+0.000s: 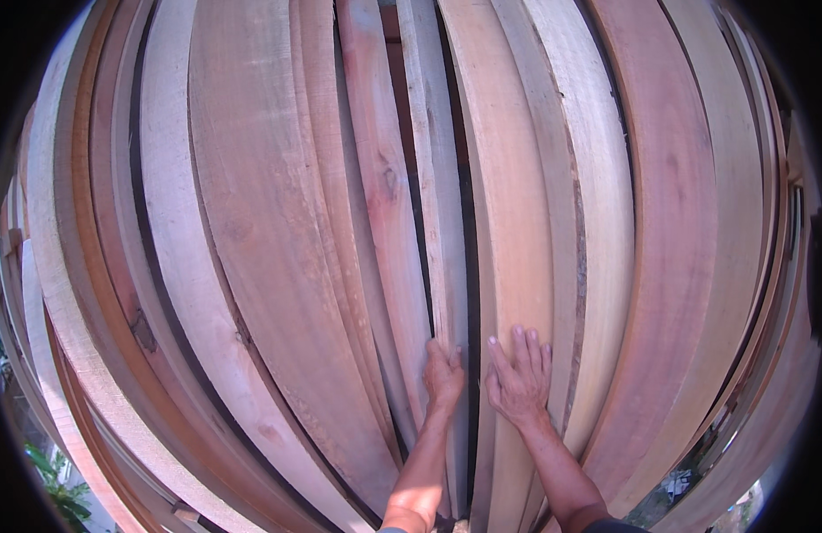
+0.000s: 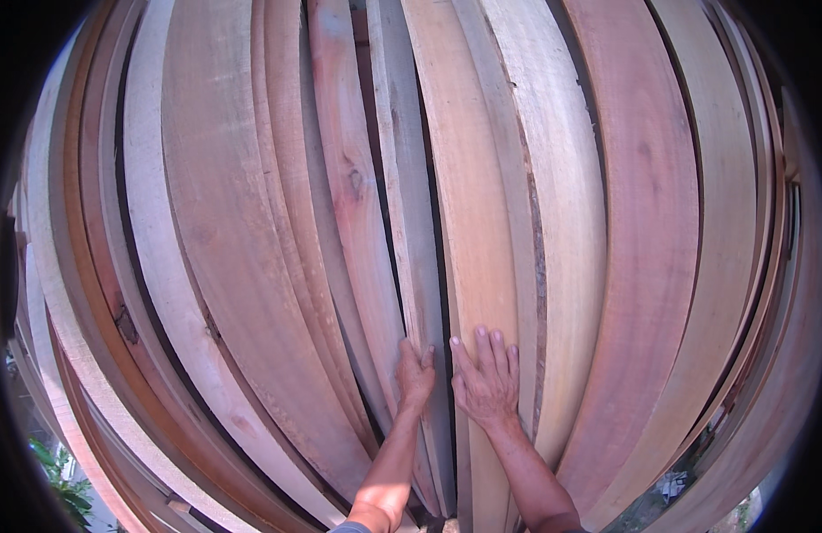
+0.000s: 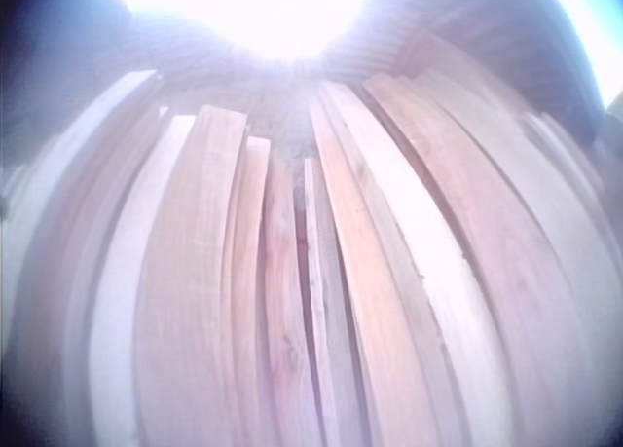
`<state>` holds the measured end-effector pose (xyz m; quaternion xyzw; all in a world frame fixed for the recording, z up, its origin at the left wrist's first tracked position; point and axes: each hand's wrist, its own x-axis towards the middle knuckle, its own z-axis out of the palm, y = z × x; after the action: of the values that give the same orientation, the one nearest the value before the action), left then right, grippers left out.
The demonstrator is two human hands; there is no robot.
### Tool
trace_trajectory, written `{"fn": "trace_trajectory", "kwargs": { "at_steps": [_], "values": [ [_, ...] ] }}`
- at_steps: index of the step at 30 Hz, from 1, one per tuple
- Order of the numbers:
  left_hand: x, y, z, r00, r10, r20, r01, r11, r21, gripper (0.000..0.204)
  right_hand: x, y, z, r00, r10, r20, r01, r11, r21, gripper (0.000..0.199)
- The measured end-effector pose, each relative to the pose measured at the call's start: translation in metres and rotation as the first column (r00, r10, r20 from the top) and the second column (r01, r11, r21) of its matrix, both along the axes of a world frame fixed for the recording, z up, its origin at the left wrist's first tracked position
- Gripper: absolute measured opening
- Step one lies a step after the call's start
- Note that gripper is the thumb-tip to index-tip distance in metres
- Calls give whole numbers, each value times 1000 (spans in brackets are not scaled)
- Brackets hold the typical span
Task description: The person repeatedly lifts, slides, and repositions long wooden planks stored vertically in an outdoor rack. The hands move planks one at a time, shifting them within the stack and occasionally pulling them forward to inspect or rearrange them.
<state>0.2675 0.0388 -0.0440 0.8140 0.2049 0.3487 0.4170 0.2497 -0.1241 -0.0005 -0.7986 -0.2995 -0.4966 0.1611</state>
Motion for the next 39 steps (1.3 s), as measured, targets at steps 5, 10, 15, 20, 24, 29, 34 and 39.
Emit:
{"fn": "trace_trajectory", "kwargs": {
  "at_steps": [5,10,15,20,24,29,34,39],
  "values": [
    [-28,6,-5,991,-72,113,91,981,-173,32,1,0,0,1000,0,-9,0,1000,9,68],
    [-42,2,-21,948,-63,311,103,988,-114,30,2,0,0,1000,15,2,-15,1000,24,69],
    [-51,1,-31,924,-9,383,43,996,-82,36,5,0,-2,999,32,17,-32,999,14,66],
    [-67,2,-30,939,88,333,-29,984,-178,38,9,1,-7,1000,-10,20,10,1000,-20,68],
    [-74,12,-35,938,108,330,-72,990,-119,40,11,3,-11,998,-51,40,52,998,-30,69],
    [-66,29,-49,941,79,328,-87,996,9,53,15,7,-12,991,-95,99,97,995,-23,70],
    [-59,40,-60,916,-72,395,145,977,-156,57,20,7,-12,987,-85,135,90,995,-33,70],
    [-57,45,-62,874,-142,464,171,985,-19,61,21,6,-14,982,-101,160,107,994,-33,70]
  ]
}}
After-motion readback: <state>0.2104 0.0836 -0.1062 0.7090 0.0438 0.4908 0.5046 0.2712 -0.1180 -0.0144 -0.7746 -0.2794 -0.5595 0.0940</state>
